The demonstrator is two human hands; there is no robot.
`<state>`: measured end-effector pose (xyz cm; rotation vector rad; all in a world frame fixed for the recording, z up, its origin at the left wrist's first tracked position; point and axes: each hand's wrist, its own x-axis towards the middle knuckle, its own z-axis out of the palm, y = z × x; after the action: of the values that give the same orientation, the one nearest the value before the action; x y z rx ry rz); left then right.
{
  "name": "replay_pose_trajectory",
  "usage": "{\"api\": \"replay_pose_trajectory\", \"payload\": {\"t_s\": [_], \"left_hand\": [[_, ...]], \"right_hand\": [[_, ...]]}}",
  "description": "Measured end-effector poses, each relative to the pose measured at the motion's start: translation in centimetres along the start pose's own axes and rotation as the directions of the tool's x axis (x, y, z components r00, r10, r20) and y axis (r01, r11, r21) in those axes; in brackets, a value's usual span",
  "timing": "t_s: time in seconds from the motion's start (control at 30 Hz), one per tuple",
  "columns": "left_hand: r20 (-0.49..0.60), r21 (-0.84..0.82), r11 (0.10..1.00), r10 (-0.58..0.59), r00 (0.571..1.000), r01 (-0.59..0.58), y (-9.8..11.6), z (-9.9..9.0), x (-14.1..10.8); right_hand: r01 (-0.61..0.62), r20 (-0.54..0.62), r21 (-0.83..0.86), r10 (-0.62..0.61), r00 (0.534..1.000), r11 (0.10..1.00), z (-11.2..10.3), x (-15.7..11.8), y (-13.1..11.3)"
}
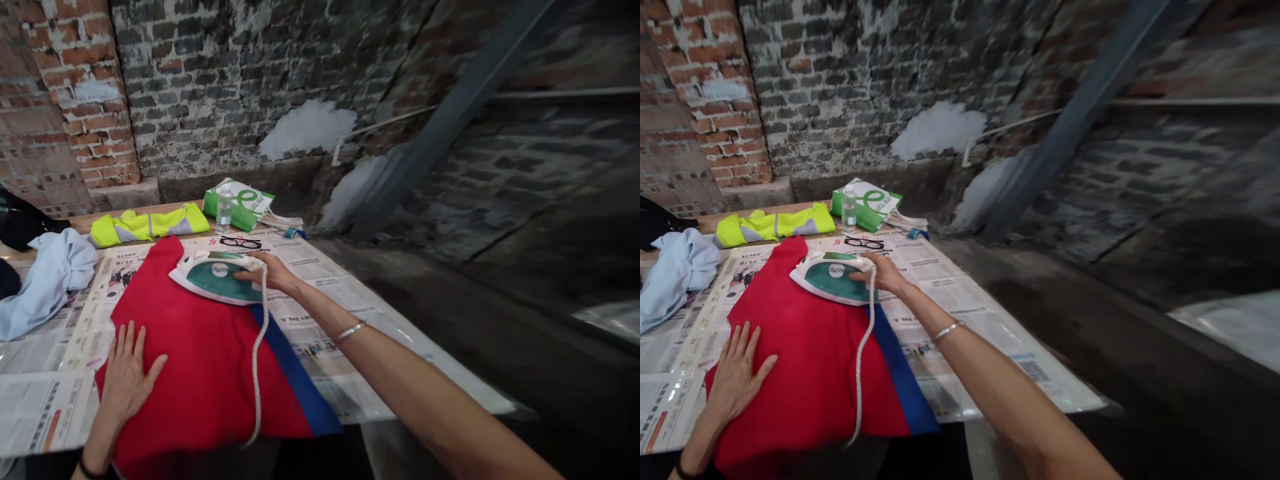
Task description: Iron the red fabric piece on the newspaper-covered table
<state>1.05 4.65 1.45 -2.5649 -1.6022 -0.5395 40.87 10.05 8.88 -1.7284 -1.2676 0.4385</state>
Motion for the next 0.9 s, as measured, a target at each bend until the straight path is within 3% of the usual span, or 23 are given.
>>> {"api": "replay_pose_trajectory", "payload": {"t_s": [0.17, 0.27, 0.37, 0.5, 0.67, 0.77, 0.9], "left_hand": [[-0.007, -0.016, 1.0, -0.002, 1.0, 0.002, 0.0, 0.1, 0.1], [-0.006, -0.028, 1.0, -0.01, 1.0, 0.009, 0.0, 0.1, 0.1], [0.0, -0.015, 1.0, -0.012, 1.0, 0.012, -0.1, 0.2, 0.2], [0.018, 0.059, 0.998, -0.015, 1.0, 0.014, -0.2, 0.3, 0.4], [0.048, 0.078, 0.997, -0.024, 0.999, 0.02, -0.3, 0.2, 0.5], [0.044, 0.059, 0.998, -0.033, 0.998, 0.03, -0.2, 0.4, 0.4], [0.01, 0.003, 0.999, -0.044, 0.999, 0.044, -0.1, 0.8, 0.1]], "right_hand": [[0.035, 0.032, -0.319, -0.026, 0.999, 0.947, -2.9, -7.1, -0.5], [0.1, 0.022, -0.507, -0.103, 0.994, 0.856, -3.5, -12.1, -1.3], [0.099, 0.003, -0.576, -0.119, 0.993, 0.812, -3.6, -16.1, -2.4], [0.096, 0.011, -0.428, -0.101, 0.995, 0.898, -3.4, -18.8, -3.3], [0.128, -0.021, -0.074, -0.13, 0.991, 0.989, -2.6, -18.8, -2.4], [0.126, -0.037, -0.011, -0.126, 0.991, 0.992, -1.5, -18.5, -1.8], [0.06, -0.148, -0.012, -0.062, 0.987, 0.998, 0.1, -19.7, -2.2]]}}
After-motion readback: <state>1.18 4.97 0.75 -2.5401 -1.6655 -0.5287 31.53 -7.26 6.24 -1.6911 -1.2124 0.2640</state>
